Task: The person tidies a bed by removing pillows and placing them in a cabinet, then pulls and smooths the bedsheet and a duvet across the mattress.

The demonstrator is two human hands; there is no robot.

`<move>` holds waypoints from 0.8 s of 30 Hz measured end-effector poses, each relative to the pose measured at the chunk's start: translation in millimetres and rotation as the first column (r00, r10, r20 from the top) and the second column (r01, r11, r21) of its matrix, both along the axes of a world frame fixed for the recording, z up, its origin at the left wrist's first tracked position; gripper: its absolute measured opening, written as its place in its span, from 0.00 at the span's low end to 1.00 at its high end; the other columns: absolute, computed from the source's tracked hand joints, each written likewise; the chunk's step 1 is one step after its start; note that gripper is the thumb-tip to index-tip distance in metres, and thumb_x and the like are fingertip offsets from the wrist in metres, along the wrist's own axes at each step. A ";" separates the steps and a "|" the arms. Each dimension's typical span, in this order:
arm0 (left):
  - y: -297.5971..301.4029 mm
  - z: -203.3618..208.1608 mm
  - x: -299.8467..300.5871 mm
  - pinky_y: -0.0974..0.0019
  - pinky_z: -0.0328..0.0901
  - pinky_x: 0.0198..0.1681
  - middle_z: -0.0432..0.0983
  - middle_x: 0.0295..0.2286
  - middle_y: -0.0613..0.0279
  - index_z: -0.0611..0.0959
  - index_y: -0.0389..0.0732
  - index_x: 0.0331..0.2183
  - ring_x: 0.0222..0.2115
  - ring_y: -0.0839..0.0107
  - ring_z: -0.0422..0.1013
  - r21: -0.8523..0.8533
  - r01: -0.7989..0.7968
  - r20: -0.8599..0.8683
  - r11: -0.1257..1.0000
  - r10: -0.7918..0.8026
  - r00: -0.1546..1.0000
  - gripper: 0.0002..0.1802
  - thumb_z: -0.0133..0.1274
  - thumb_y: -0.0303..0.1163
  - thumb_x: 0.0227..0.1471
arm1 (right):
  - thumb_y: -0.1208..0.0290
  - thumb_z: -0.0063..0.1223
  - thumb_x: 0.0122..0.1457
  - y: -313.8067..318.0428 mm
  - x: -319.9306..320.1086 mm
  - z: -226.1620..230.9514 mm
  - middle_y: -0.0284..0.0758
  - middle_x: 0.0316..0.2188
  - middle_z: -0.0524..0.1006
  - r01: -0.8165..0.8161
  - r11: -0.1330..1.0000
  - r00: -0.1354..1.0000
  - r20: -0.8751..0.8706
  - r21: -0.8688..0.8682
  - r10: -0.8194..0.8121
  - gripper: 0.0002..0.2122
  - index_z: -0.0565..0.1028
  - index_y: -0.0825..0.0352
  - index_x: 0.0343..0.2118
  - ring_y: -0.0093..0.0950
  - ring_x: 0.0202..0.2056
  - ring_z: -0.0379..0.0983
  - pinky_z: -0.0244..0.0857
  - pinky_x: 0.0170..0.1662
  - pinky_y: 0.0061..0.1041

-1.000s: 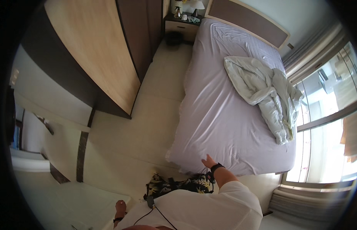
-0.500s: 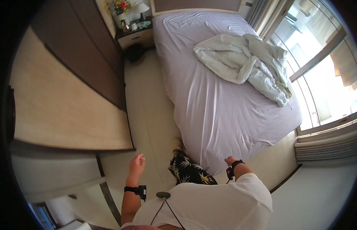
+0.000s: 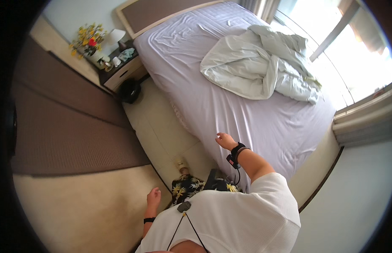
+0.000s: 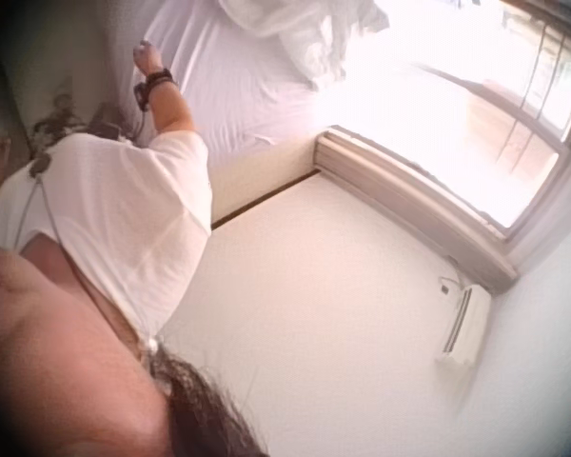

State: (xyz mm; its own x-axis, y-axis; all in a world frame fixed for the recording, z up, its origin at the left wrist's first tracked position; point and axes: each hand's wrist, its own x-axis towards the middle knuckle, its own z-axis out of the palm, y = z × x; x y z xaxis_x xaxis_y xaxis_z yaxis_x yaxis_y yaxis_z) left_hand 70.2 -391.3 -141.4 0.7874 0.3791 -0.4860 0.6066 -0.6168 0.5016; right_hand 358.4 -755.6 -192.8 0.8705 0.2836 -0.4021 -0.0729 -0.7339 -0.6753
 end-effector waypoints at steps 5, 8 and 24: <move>81.1 18.0 120.7 0.64 0.63 0.29 0.72 0.23 0.56 0.74 0.39 0.35 0.25 0.63 0.69 0.114 0.069 0.027 0.991 -0.073 0.997 0.13 0.46 0.34 0.45 | 0.62 0.43 0.46 48.9 6.1 -20.9 0.44 0.30 0.73 0.136 0.991 0.980 -0.145 0.017 -0.132 0.19 0.68 0.69 0.39 0.38 0.34 0.69 0.62 0.39 0.29; 111.5 13.6 202.5 0.64 0.63 0.29 0.71 0.22 0.57 0.73 0.38 0.36 0.24 0.64 0.68 0.072 0.187 0.057 0.980 -0.191 0.980 0.14 0.46 0.34 0.45 | 0.63 0.45 0.45 66.7 7.0 -28.3 0.43 0.27 0.74 0.252 0.968 0.951 -0.186 0.006 -0.247 0.17 0.70 0.69 0.36 0.38 0.32 0.70 0.62 0.37 0.30; 110.8 -59.7 441.5 0.65 0.64 0.31 0.73 0.24 0.55 0.74 0.40 0.35 0.26 0.61 0.70 -0.088 0.379 -0.268 0.921 -0.388 0.882 0.16 0.49 0.36 0.41 | 0.43 0.41 0.47 130.8 305.0 -151.4 0.36 0.36 0.69 0.976 -0.158 0.047 -0.858 0.148 -0.512 0.29 0.63 0.65 0.44 0.28 0.18 0.57 0.58 0.26 0.23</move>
